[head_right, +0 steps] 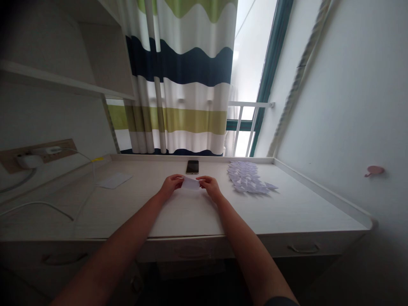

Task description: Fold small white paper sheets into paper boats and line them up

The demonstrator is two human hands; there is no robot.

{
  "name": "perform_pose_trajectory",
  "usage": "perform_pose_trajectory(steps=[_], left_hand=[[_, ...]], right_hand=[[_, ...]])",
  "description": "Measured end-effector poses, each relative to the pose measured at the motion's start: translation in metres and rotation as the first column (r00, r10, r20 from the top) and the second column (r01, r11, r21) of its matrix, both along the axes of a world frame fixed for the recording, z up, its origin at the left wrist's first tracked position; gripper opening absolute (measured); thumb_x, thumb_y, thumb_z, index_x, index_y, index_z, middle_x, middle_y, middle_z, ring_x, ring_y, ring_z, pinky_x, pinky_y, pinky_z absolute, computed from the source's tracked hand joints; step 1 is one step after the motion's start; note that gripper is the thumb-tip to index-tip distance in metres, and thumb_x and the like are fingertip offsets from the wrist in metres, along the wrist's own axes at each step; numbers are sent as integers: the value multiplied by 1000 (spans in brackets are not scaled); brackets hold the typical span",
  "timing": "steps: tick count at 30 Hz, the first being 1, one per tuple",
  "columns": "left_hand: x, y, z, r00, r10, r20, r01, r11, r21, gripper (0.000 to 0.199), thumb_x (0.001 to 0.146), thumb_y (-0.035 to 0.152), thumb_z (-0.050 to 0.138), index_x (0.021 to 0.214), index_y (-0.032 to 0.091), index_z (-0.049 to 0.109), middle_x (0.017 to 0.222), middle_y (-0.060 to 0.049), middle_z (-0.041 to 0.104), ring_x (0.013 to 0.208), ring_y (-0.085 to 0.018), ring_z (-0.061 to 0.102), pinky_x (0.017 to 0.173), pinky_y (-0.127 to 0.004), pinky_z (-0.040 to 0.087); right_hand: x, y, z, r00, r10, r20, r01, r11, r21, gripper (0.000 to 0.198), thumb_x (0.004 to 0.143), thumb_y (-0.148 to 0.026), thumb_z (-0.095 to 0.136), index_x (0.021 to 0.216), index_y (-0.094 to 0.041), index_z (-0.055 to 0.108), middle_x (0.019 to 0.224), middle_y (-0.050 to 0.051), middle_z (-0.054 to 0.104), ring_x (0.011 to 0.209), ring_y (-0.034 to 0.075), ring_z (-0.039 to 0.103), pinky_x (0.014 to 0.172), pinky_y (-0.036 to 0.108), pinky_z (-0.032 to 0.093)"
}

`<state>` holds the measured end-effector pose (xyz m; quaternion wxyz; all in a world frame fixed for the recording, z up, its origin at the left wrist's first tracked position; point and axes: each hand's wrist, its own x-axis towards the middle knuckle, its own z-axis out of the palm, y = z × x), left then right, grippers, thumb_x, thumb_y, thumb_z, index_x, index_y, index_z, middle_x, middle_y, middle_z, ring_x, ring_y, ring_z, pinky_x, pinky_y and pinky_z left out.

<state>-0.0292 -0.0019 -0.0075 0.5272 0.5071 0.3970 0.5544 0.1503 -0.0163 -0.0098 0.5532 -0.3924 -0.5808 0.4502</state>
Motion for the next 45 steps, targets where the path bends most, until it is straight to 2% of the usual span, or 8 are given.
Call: perform_pose_trajectory(steps=[6,13,16,22,26,29,35,45], left_hand=[[-1,0,-1,998,-34,-50,36,999,25,19,55,23,55,68,14,64,65,-3,60,63,-12,55,61,-26,45],[0,-3,-1,995,-78,-69,80,996,31,21,60,28,55,72,12,60,76,-6,58,68,-14,54,59,-28,47],[0,-3,-1,994,-61,-86,68,994,86,26,56,26,62,79,13,57,78,-3,56,68,-13,54,59,-27,47],[6,-6,1,974,5,-227,61,957,284,46,60,19,60,105,17,49,68,1,55,65,-11,54,59,-22,43],[11,-8,2,965,-2,-264,90,943,322,49,61,20,61,108,15,48,66,1,56,62,-10,52,57,-20,41],[13,-6,0,969,-41,-245,104,962,252,48,59,24,64,104,14,51,72,-1,59,63,-11,53,53,-21,42],[11,-2,-2,957,-100,-271,134,985,109,23,57,31,65,66,10,58,65,-2,59,58,-10,53,54,-23,44],[10,-4,-1,961,-77,-265,108,988,108,24,57,33,66,63,11,60,61,-2,59,55,-10,52,55,-24,45]], right_hand=[[-2,-4,3,1000,13,-2,-13,1000,10,17,56,-22,55,67,-16,67,53,-2,56,52,8,45,57,25,39],[-3,-3,1,999,6,37,-7,1000,18,19,58,-19,52,70,-16,66,69,1,62,57,9,50,58,25,42],[-3,-5,2,998,26,58,-27,999,29,18,59,-19,52,70,-16,65,65,1,62,58,10,52,58,25,43],[-5,-7,3,997,35,67,-34,999,-16,31,61,-29,59,90,-18,59,62,-1,61,56,10,54,57,25,42],[-6,-3,-2,991,123,57,-122,992,-18,30,54,-31,67,79,-15,61,59,-1,60,55,10,52,55,25,40],[-6,1,-4,994,107,-14,-107,994,-21,27,53,-31,68,73,-15,60,58,-1,60,55,11,53,56,26,42],[-3,2,-2,994,48,-97,-54,996,-66,30,49,-32,71,70,-16,57,54,-3,59,53,11,53,56,27,44],[-2,-1,-1,995,59,-82,-66,994,-85,30,49,-31,71,71,-16,56,55,-3,58,52,10,53,54,26,44]])
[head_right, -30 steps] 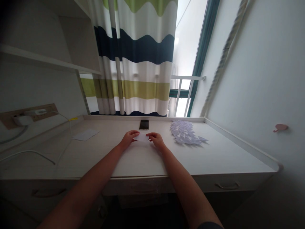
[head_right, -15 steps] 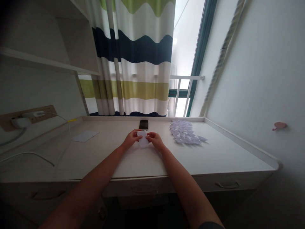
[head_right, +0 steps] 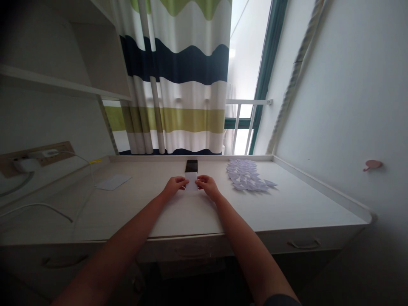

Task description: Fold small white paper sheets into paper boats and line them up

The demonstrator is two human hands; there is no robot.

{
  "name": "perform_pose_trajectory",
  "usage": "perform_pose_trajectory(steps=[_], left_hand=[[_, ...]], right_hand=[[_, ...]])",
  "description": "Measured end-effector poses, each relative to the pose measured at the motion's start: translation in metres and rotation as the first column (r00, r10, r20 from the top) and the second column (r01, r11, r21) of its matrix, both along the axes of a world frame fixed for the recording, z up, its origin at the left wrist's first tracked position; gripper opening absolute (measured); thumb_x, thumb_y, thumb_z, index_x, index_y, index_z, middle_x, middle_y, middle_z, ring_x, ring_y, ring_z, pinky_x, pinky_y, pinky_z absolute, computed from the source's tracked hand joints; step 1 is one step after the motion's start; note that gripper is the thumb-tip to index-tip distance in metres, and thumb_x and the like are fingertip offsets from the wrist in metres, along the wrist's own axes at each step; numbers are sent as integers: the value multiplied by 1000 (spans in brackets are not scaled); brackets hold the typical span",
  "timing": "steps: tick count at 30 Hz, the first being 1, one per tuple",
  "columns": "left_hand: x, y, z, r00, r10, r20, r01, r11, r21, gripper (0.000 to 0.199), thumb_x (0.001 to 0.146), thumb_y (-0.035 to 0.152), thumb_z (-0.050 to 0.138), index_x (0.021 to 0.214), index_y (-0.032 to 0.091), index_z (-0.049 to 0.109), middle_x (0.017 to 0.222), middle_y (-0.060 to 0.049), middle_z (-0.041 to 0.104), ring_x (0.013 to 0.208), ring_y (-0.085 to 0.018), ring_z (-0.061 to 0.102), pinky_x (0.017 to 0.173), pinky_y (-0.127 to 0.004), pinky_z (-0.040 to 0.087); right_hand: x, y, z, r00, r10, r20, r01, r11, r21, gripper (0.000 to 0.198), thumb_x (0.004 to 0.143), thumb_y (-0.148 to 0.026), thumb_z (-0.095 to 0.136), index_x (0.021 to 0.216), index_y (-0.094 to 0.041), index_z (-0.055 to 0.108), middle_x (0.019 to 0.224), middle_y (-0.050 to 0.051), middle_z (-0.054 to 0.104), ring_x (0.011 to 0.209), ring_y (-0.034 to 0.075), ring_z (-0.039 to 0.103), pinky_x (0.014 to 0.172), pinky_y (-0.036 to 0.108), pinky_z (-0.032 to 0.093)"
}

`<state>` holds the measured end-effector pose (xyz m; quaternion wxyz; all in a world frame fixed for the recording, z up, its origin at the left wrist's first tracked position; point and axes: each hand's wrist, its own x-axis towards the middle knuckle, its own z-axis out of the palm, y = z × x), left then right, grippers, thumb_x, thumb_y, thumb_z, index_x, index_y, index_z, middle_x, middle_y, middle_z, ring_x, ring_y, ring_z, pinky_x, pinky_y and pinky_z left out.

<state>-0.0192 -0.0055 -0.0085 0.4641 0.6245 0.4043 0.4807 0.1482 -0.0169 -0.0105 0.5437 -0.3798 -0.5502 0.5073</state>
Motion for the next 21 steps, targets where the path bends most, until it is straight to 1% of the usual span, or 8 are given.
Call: perform_pose_trajectory(steps=[7,12,21], left_hand=[[-1,1,-1,999,-50,2,50,998,-42,25,58,32,66,69,10,63,65,-3,61,57,-10,54,58,-25,46],[-1,3,-3,999,-31,-12,31,999,-32,25,57,34,66,65,10,62,62,-2,60,55,-9,53,56,-24,46],[-1,1,-1,997,-21,-70,20,1000,-10,29,59,39,64,66,10,62,59,-3,59,56,-10,53,55,-24,46]], right_hand=[[1,0,1,1000,-15,-16,14,1000,-20,30,48,-28,72,71,-16,56,57,-3,58,54,10,53,56,26,45],[0,0,1,1000,-18,-17,18,999,-29,30,47,-27,73,70,-16,56,55,-3,58,53,9,52,54,25,44],[1,2,-2,1000,-15,7,15,1000,-9,31,47,-29,73,70,-16,56,56,-3,58,53,9,52,54,25,44]])
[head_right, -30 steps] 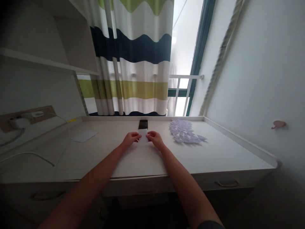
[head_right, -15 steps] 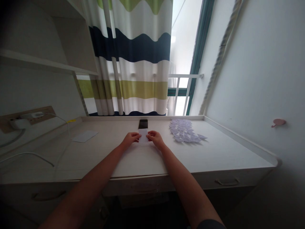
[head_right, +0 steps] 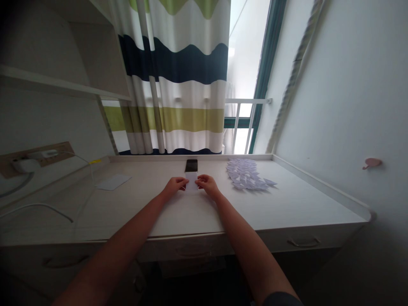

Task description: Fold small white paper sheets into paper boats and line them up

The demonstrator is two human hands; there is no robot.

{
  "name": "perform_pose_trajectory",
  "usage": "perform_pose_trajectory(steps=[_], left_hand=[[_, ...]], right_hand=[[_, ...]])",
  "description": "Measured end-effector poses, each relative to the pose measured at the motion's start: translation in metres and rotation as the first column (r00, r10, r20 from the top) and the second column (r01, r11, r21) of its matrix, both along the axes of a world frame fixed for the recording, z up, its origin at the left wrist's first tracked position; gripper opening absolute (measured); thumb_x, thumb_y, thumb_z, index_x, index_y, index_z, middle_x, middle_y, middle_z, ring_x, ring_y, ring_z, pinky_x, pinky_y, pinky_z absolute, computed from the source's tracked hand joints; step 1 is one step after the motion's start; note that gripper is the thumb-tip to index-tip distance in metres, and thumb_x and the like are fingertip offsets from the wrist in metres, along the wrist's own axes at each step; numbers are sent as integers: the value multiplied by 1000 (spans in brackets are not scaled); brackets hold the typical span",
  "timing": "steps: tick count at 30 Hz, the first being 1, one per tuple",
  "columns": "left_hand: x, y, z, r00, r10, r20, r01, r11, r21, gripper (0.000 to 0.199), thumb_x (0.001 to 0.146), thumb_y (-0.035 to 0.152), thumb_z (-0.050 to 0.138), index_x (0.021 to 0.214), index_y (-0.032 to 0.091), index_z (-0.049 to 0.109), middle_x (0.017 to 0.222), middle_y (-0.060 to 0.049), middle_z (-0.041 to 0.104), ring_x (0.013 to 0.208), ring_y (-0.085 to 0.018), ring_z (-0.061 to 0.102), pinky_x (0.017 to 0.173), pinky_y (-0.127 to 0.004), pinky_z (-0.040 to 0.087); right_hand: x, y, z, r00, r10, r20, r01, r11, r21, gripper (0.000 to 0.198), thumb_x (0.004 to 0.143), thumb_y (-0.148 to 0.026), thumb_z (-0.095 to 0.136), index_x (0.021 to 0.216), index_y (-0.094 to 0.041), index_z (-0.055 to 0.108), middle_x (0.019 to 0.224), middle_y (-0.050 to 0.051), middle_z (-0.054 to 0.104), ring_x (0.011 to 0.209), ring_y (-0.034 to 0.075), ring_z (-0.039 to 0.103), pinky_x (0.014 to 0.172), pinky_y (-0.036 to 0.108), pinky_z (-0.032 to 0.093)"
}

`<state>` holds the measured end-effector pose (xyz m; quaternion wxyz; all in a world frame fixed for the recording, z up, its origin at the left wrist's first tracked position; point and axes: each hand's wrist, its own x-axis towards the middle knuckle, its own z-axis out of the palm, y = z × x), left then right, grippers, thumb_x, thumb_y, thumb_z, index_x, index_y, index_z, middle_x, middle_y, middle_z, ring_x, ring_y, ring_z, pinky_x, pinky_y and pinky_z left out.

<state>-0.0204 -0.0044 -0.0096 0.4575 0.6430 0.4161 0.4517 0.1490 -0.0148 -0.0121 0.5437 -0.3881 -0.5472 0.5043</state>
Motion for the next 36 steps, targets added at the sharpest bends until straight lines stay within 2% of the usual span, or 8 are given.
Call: perform_pose_trajectory(steps=[6,14,21,27,36], left_hand=[[0,-2,2,1000,0,-20,0,1000,9,31,60,40,63,67,10,62,60,-3,59,56,-11,53,56,-25,46],[-1,-1,1,1000,-10,-27,11,1000,16,30,60,40,63,68,10,62,62,-3,59,56,-11,53,57,-26,46],[1,0,0,998,-23,-65,27,998,55,30,61,41,60,59,12,57,47,2,50,46,-9,47,51,-23,40],[-2,0,1,996,-1,-94,12,993,115,30,63,41,57,56,13,54,46,2,48,45,-9,45,49,-22,37],[-1,-4,4,995,22,-102,-7,990,142,31,63,43,56,55,14,53,45,2,49,45,-9,45,48,-22,37]], right_hand=[[1,0,-1,1000,16,8,-16,1000,11,31,48,-30,72,70,-16,56,57,-2,58,53,9,53,55,26,44],[0,-4,4,1000,-11,22,11,999,-31,28,50,-32,71,69,-15,58,56,-1,58,52,9,53,56,26,45],[0,-1,1,999,-29,36,29,1000,3,29,48,-34,72,61,-15,54,48,-3,55,46,8,49,51,24,41],[0,-3,2,999,18,44,-16,999,-32,31,52,-39,69,67,-14,58,52,-2,56,49,8,51,52,23,41],[1,-1,-1,996,45,71,-44,999,-14,30,50,-38,71,59,-14,56,47,-3,54,45,8,50,50,23,40]])
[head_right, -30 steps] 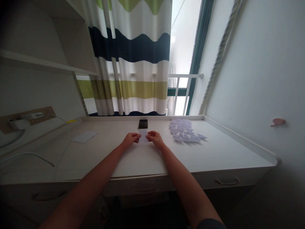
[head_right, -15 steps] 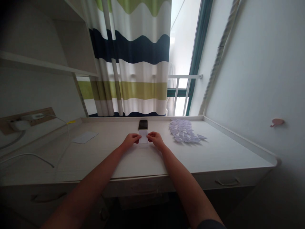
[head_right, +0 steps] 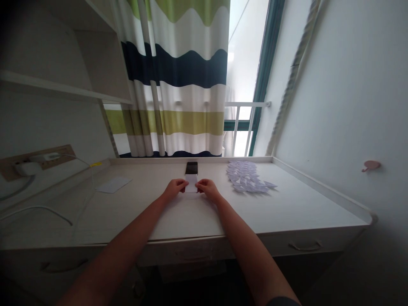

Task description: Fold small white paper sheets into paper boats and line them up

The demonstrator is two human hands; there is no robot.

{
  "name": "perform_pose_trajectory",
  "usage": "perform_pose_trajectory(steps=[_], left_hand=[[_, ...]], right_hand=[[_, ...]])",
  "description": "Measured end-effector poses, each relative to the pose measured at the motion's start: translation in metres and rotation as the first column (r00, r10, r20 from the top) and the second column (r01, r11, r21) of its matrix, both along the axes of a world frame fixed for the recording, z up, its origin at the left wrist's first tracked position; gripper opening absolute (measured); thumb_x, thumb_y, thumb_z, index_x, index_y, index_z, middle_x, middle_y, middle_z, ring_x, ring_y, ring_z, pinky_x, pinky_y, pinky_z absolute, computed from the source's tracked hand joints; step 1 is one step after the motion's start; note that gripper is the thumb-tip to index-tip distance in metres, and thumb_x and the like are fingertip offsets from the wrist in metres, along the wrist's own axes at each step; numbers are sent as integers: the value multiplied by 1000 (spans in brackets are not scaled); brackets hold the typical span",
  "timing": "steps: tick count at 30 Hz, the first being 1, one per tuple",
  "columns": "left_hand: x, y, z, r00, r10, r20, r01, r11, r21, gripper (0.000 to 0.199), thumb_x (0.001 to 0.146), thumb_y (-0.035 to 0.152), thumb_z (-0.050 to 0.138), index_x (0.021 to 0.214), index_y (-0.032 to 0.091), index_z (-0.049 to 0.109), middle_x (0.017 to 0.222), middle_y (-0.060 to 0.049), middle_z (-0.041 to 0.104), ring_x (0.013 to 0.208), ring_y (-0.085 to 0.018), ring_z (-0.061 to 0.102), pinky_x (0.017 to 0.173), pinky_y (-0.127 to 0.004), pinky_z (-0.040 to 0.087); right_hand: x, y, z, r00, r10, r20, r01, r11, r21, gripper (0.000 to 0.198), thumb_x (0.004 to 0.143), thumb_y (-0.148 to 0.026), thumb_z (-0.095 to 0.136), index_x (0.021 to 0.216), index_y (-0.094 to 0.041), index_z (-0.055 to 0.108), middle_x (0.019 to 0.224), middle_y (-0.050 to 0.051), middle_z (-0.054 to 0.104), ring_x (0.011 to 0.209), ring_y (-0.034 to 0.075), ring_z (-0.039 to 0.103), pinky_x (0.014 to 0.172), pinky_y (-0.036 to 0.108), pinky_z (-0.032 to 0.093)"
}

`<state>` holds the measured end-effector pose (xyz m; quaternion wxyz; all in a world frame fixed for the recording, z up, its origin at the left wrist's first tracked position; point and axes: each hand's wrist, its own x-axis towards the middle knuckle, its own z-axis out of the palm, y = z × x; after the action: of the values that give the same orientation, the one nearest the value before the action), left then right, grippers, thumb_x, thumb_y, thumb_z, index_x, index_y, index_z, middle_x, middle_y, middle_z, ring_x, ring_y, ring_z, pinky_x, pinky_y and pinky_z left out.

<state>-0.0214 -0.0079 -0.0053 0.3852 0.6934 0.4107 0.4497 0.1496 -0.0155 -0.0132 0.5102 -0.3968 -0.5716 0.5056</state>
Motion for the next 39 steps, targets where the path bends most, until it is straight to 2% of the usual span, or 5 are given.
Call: perform_pose_trajectory(steps=[4,10,28,39], left_hand=[[-1,0,0,999,32,-5,-32,999,40,31,65,44,54,55,14,53,45,2,49,44,-9,45,50,-22,38],[-1,0,1,1000,26,1,-26,999,26,30,65,42,55,53,15,52,44,2,49,44,-9,45,49,-22,38],[-3,5,-3,997,77,2,-77,995,69,31,67,42,52,54,15,52,46,2,49,45,-9,45,49,-22,37],[-1,0,-1,1000,-9,-8,9,1000,7,31,65,41,55,52,14,52,45,2,48,44,-9,45,50,-22,38]], right_hand=[[-1,-3,2,999,27,26,-25,998,-54,30,51,-38,70,63,-14,58,52,-1,57,51,10,56,52,23,41],[-1,-4,3,999,23,34,-23,1000,-12,30,49,-37,72,58,-13,55,48,-2,55,47,10,55,51,23,41],[-1,-5,3,998,38,53,-37,999,-21,31,48,-34,72,66,-14,57,52,-2,59,48,10,55,52,23,42],[1,-4,4,997,-42,68,39,998,38,22,55,-34,67,63,-15,59,52,-1,57,50,9,51,52,23,39]])
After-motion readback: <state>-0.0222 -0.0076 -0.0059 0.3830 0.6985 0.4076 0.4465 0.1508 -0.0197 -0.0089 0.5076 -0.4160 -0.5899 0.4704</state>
